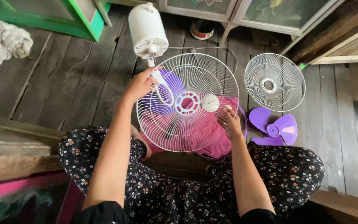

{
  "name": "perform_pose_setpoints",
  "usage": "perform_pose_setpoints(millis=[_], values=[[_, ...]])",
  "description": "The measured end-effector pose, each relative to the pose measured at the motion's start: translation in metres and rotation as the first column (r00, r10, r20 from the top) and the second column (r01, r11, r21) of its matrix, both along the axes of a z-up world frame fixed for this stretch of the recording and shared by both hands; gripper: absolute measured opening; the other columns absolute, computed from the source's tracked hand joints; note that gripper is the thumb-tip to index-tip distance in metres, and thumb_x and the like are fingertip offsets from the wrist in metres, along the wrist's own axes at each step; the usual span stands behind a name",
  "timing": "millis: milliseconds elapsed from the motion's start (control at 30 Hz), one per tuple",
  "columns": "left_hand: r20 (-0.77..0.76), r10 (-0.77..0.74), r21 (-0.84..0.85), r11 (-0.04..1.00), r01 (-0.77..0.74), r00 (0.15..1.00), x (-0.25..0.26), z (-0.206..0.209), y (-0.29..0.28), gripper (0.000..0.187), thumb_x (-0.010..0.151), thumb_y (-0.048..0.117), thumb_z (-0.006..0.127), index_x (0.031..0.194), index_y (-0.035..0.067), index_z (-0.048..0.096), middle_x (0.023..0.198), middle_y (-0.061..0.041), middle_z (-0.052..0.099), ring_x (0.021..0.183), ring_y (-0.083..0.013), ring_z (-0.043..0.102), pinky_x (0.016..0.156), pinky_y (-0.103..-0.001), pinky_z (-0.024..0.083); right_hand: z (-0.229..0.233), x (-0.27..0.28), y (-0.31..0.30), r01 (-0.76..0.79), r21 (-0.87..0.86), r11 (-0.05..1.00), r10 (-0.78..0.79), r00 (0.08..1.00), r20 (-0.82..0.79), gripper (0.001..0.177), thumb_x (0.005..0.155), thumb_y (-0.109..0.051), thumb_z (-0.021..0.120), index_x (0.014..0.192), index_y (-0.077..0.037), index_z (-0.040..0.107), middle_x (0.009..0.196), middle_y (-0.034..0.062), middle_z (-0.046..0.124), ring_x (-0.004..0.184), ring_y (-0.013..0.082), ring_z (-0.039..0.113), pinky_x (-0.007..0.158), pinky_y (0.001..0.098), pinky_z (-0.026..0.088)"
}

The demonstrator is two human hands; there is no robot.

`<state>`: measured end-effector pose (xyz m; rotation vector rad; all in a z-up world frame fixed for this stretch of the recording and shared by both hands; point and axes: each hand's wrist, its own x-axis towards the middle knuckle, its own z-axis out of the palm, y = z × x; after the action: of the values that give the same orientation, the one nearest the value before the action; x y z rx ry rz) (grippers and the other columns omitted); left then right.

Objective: The person assembles a purple and white pedestal fan by attaching the front grille, motor housing, fan blades, and rear grille. They secure the components using a screwdriver and fastening knobs, completing the assembly on a pink cloth on the floor.

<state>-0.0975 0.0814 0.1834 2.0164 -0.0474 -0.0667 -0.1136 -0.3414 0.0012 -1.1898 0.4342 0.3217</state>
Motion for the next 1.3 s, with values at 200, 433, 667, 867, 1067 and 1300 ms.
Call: perform_pose_setpoints(millis=[200,433,667,867,1067,1300], values=[[-0.055,-0.032,0.143,0.989,0.039,0.998,-0.007,0.037,-0.006,0.052,0.099,0.007,0.045,0.147,0.024,0.055,0.103,-0.01,0.079,0.079,-0.0188,0.077,0.075,-0.032,0.06,0.045,-0.007,-0.003,0.032,0.108,0.994,-0.053,0.98,0.19,0.03,0.096,-0.018,0.065,0.124,-0.007,0.066,0.105,0.0107,0.074,0.095,0.0234,0.075,0.081,0.0371,0.061],[0.005,-0.047,0.27,0.962,0.044,0.999,-0.016,0.025,-0.013,0.049,0.099,0.009,0.049,0.146,0.021,0.057,0.102,-0.014,0.077,0.082,-0.0241,0.076,0.074,-0.038,0.059,0.042,-0.002,0.003,-0.029,-0.121,0.992,0.053,0.978,0.203,0.026,0.105,-0.025,0.059,0.108,0.0,0.067,0.093,0.0121,0.075,0.084,0.0227,0.077,0.072,0.0337,0.061],[0.095,-0.122,0.109,0.988,0.111,0.988,-0.01,0.03,-0.004,0.031,0.096,0.015,0.074,0.124,0.007,0.068,0.092,-0.013,0.078,0.085,-0.0258,0.078,0.075,-0.036,0.061,0.038,-0.005,-0.001,0.02,-0.211,0.977,0.043,0.957,0.288,0.027,0.106,-0.023,0.06,0.108,0.0,0.071,0.089,0.0119,0.076,0.079,0.0206,0.075,0.071,0.033,0.061],[0.549,-0.115,0.675,0.645,-0.359,0.828,0.019,0.061,0.023,0.044,0.094,0.0,0.068,0.134,0.017,0.067,0.13,-0.008,0.064,0.119,-0.0304,0.064,0.095,-0.043,0.058,0.044,-0.002,-0.003,-0.072,-0.293,0.953,0.164,0.939,0.301,0.028,0.104,-0.021,0.059,0.114,0.001,0.073,0.091,0.0105,0.077,0.08,0.0177,0.075,0.074,0.0313,0.061],[0.385,-0.035,0.651,0.719,-0.244,0.922,0.082,0.08,0.046,0.077,0.082,0.03,0.086,0.15,0.023,0.049,0.154,-0.022,0.034,0.138,-0.0488,0.04,0.105,-0.058,0.046,0.079,0.028,0.035,-0.18,-0.528,0.83,0.443,0.788,0.428,0.023,0.097,-0.014,0.066,0.112,0.003,0.071,0.091,0.0092,0.078,0.085,0.0186,0.077,0.076,0.03,0.061],[0.132,-0.065,0.647,0.762,-0.037,0.989,0.141,0.069,0.054,0.095,0.063,0.058,0.093,0.148,0.04,0.054,0.167,-0.023,0.008,0.148,-0.0599,0.016,0.117,-0.062,0.031,0.187,0.082,0.122,-0.078,-0.97,0.229,0.861,0.482,0.165,0.045,0.087,-0.03,0.077,0.13,-0.024,0.066,0.094,0.0105,0.078,0.087,0.0302,0.075,0.074,0.0408,0.057]])
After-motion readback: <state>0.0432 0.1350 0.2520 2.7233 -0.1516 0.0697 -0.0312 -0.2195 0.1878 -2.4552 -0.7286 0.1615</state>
